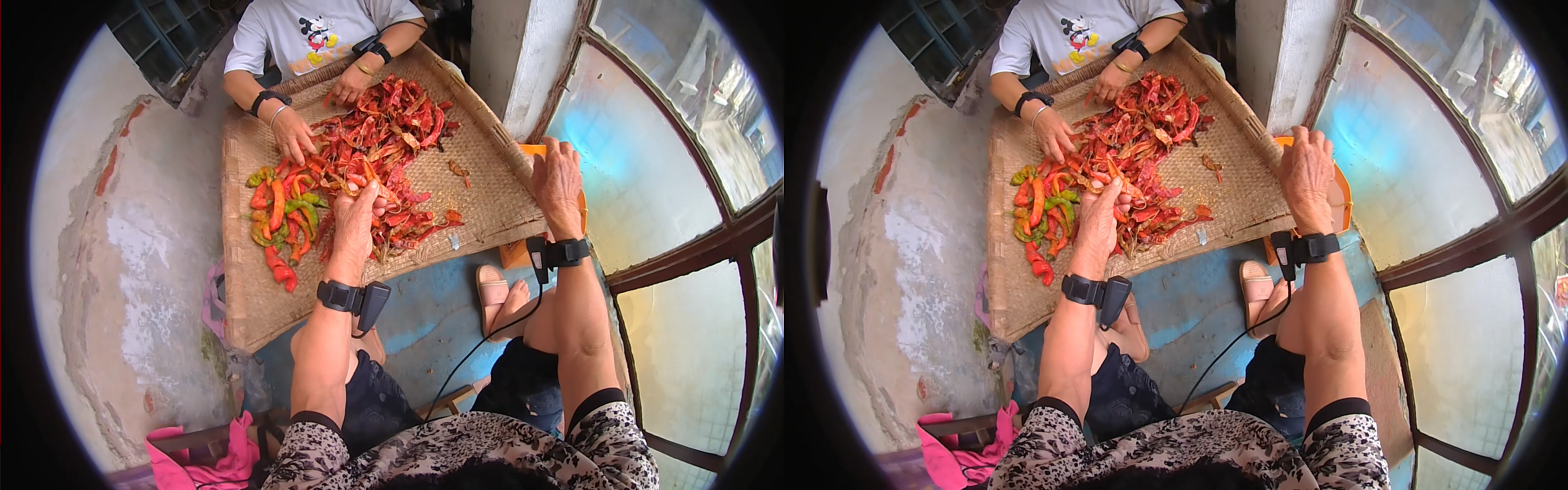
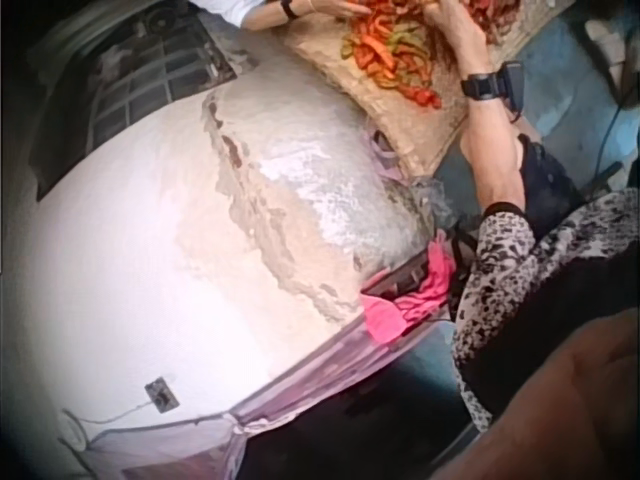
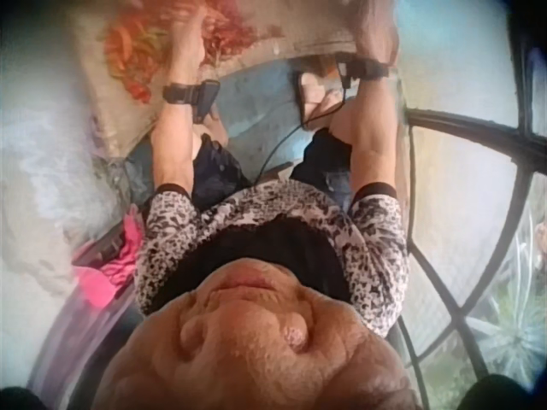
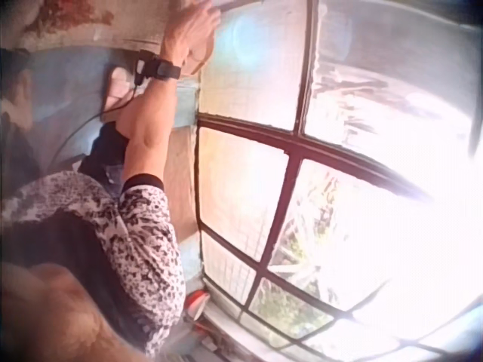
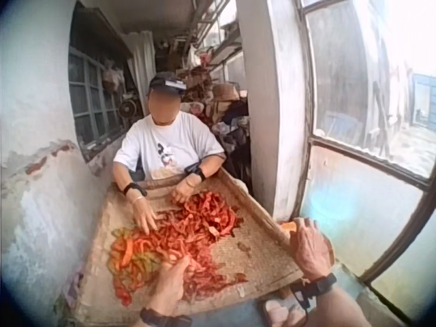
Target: The person empties a paper bag onto a woven tray and sorts through the pile of dried chili peppers by hand, pulling off the stems and placing the peppers back onto the tray.
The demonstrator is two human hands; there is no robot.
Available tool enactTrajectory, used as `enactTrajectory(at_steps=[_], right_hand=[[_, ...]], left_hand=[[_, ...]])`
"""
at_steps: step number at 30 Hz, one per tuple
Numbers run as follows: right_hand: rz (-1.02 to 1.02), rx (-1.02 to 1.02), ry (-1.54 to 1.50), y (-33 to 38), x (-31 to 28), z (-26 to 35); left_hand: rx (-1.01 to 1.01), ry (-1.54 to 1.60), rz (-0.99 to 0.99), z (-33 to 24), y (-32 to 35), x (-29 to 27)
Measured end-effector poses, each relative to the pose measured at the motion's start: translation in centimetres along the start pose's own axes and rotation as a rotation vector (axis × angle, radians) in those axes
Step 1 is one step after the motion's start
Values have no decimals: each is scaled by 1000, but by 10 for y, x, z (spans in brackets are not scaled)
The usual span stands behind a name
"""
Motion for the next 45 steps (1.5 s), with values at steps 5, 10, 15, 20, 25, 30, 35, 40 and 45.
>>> enactTrajectory(at_steps=[5, 10, 15, 20, 25, 30, 35, 40, 45], right_hand=[[409, -314, -321, 32, 27, 81], [697, -486, -169, 57, 69, 122], [807, -499, -100, 49, 79, 141], [720, -541, -117, 47, 79, 142], [650, -528, -185, 40, 61, 142], [360, -392, -300, 24, 43, 117], [41, -119, -193, -12, 18, 46], [108, 87, 149, -9, 3, -2], [291, -106, -599, 11, 9, 57]], left_hand=[[-4, -152, 57, 9, 0, 1], [6, -101, 42, 7, 2, 7], [35, -60, 49, -2, 3, 4], [48, -69, 29, -9, 1, -4], [29, -117, 23, -11, 1, -7], [54, -92, 32, -3, 1, -7], [37, -141, 25, -9, -1, -5], [61, -123, 0, -7, -2, -5], [83, -181, 88, -7, 4, 6]])
Point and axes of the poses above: each hand's wrist, its own y-axis away from the middle knuckle, its own x-axis out of the palm, z = x × y, the point moved 2 cm from there along -y, towards the middle knuckle, and after that the axes turned 2 degrees about -z, right-handed, at the moved point
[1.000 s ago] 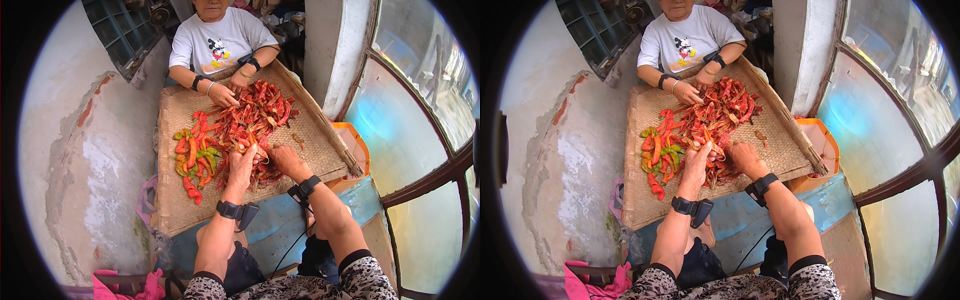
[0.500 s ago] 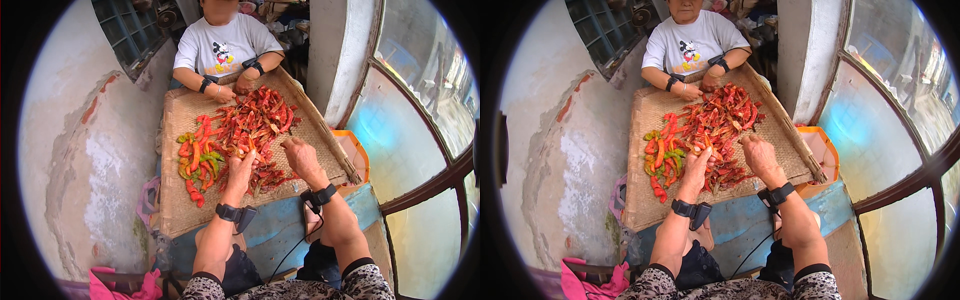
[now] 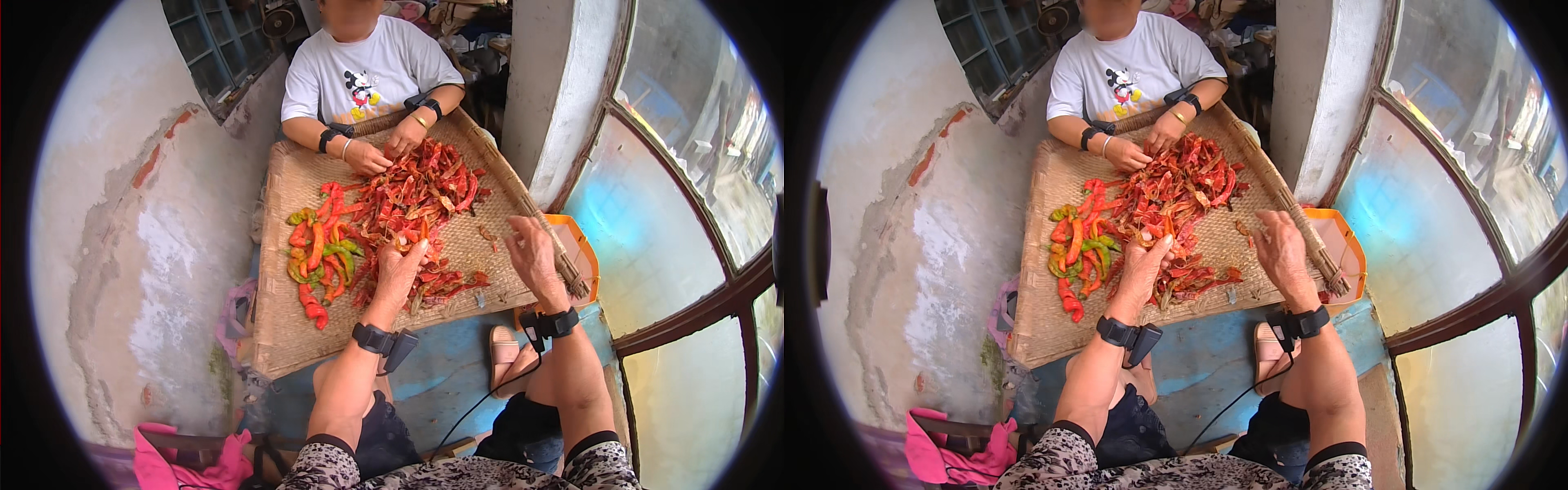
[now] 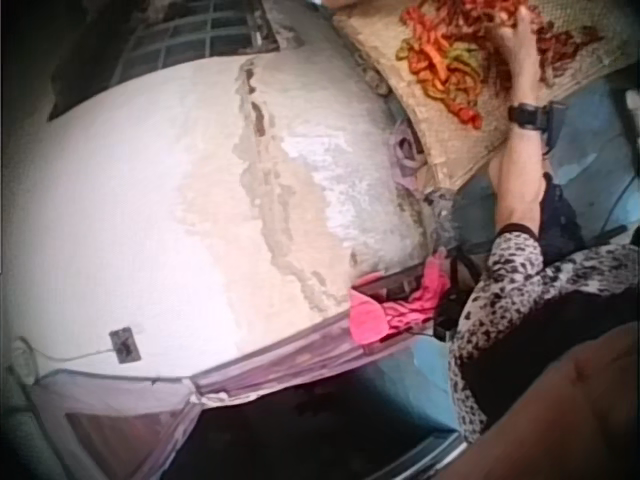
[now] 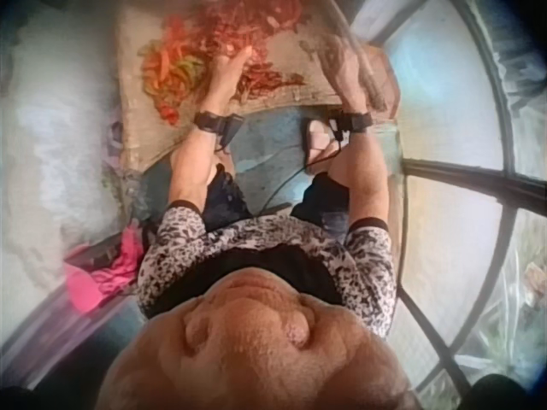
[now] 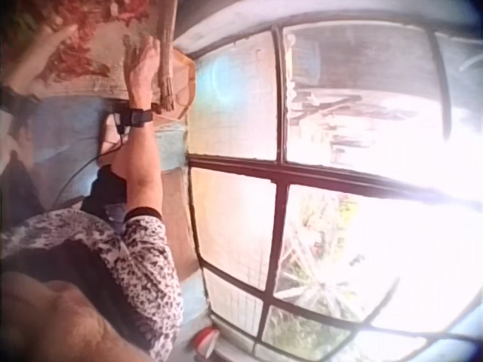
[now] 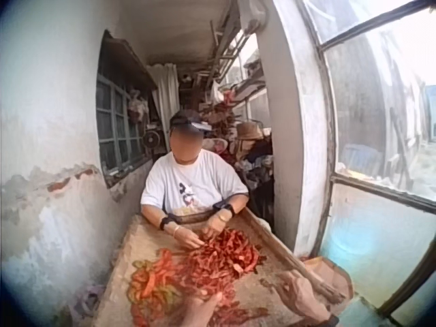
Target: The person empties a paper bag onto a woven tray and sorts through the pile of dried chili peppers by hand, pulling off the stems and placing the peppers back onto the tray.
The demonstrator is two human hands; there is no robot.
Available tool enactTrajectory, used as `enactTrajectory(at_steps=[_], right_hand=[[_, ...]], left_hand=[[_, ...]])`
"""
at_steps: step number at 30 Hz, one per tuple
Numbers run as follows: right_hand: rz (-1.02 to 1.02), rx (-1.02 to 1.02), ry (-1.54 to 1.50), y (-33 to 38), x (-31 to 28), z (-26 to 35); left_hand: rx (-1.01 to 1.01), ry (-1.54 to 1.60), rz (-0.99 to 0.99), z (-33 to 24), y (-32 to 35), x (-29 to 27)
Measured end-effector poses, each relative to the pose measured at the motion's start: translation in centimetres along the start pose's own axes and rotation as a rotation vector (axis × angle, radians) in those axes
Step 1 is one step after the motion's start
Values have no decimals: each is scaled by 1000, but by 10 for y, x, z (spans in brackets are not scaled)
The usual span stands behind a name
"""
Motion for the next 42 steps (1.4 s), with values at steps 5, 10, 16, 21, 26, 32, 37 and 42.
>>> enactTrajectory(at_steps=[5, 10, 16, 21, 26, 32, 37, 42], right_hand=[[291, -165, -176, 5, 55, 46], [371, -97, -199, 2, 76, 67], [340, -91, -137, 1, 82, 65], [305, -193, 245, 11, 82, 56], [240, -229, 435, 13, 77, 50], [135, -34, -92, 4, 67, 29], [-154, 769, -1070, -16, 65, -14], [-703, 801, -1646, -12, 45, -45]], left_hand=[[-1, -28, 22, -4, 2, 11], [41, 48, 10, -8, 1, 9], [-11, 44, -68, -3, -9, -5], [-98, 213, -187, 6, -11, -14], [-74, 249, -200, 8, -11, -23], [-36, 157, -82, 5, -13, -17], [-42, 94, -49, -2, -12, -24], [-55, 44, 20, -8, -9, -13]])
Point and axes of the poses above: each hand's wrist, its own y-axis away from the middle knuckle, its own x-axis out of the palm, z = x × y, the point moved 2 cm from there along -y, towards the middle knuckle, and after that the axes turned 2 degrees about -z, right-handed, at the moved point
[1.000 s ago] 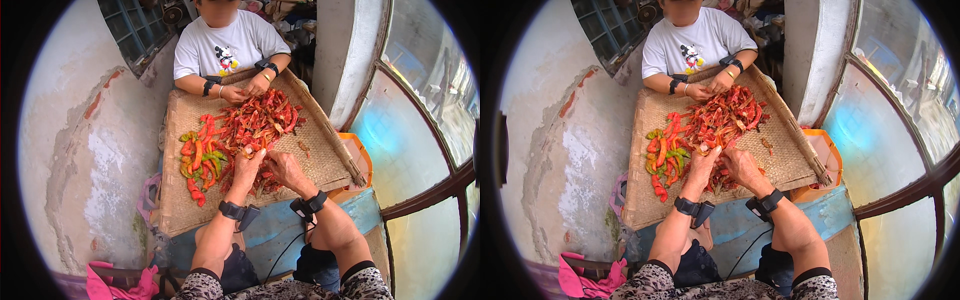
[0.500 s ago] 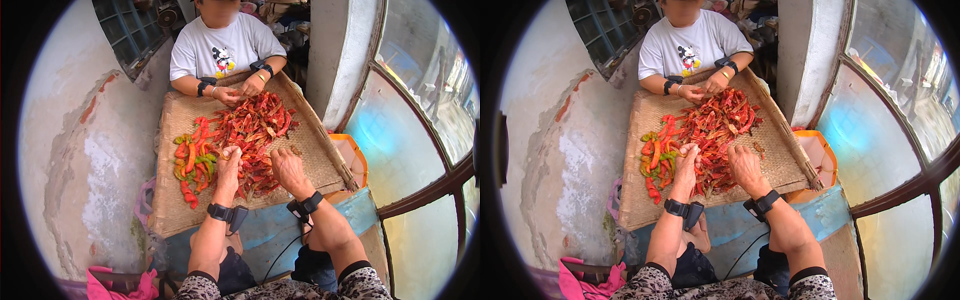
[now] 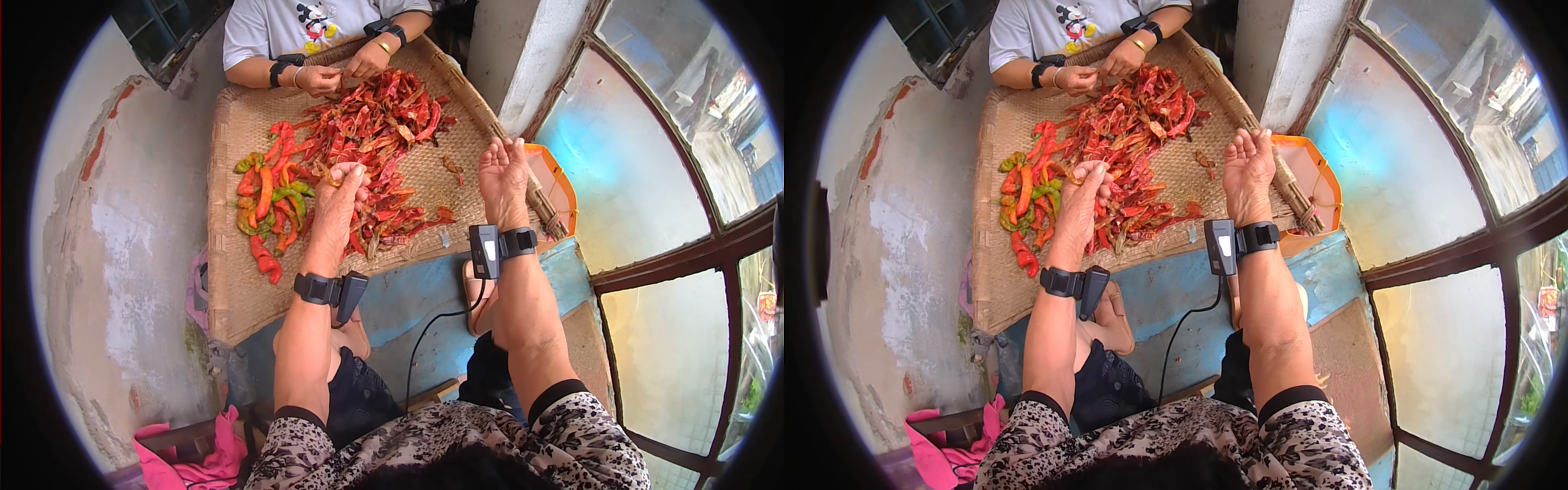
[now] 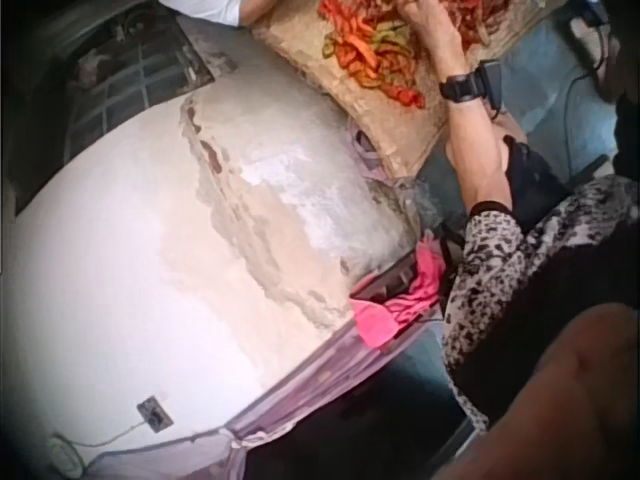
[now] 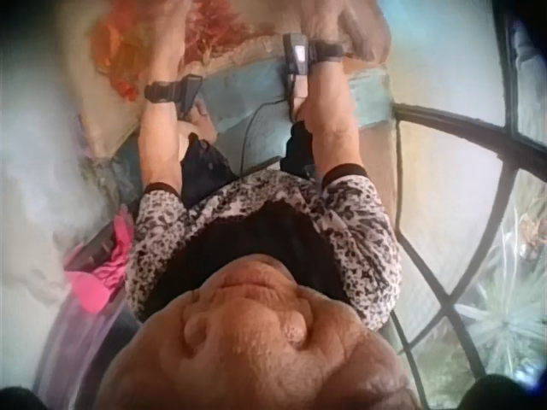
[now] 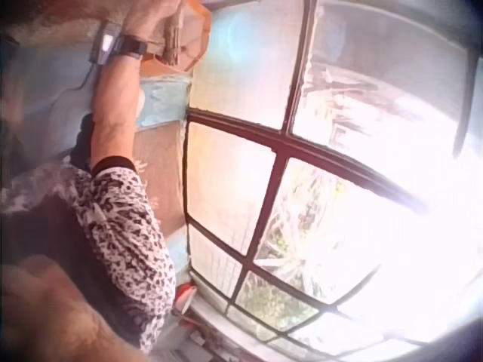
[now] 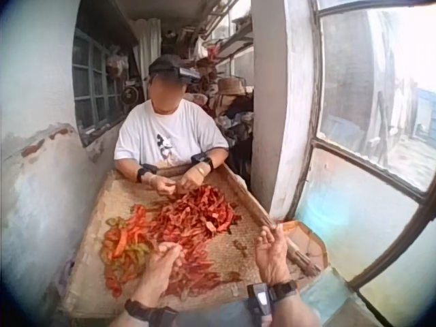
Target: The person empties a paper bag onto a woven tray and sorts through the pile of dried chili peppers by hand, pulling off the stems and placing the peppers back onto the tray.
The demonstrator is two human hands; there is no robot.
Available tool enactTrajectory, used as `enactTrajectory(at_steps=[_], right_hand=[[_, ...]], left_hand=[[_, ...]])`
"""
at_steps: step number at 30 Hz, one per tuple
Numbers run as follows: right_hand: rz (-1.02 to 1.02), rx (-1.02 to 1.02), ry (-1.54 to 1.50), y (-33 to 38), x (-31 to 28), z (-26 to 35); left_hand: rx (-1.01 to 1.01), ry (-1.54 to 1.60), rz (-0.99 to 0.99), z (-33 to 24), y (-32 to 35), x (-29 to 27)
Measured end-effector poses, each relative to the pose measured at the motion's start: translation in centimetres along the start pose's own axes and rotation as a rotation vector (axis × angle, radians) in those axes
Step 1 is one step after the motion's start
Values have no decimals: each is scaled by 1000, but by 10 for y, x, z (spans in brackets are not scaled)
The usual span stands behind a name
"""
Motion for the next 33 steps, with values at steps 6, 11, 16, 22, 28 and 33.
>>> enactTrajectory(at_steps=[6, 11, 16, 22, 28, 33], right_hand=[[432, 276, 564, 49, 27, -35], [859, 448, 1056, 114, 28, -73], [1006, 81, 1407, 119, 31, -83], [1054, -89, 1380, 115, 39, -81], [813, 32, 1299, 89, 29, -65], [539, 273, 914, 65, 20, -43]], left_hand=[[-29, -41, 86, 0, 9, 1], [94, 143, 34, 5, 11, 8], [109, 281, 1, -3, 10, 9], [140, 392, 14, -9, 1, 3], [116, 308, -236, -13, -4, -15], [-1, 271, -121, 1, -5, -15]])
Point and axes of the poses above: each hand's wrist, its own y-axis away from the middle knuckle, its own x-axis out of the palm, z = x × y, the point moved 2 cm from there along -y, towards the middle knuckle, and after that the axes turned 2 degrees about -z, right-handed, at the moved point
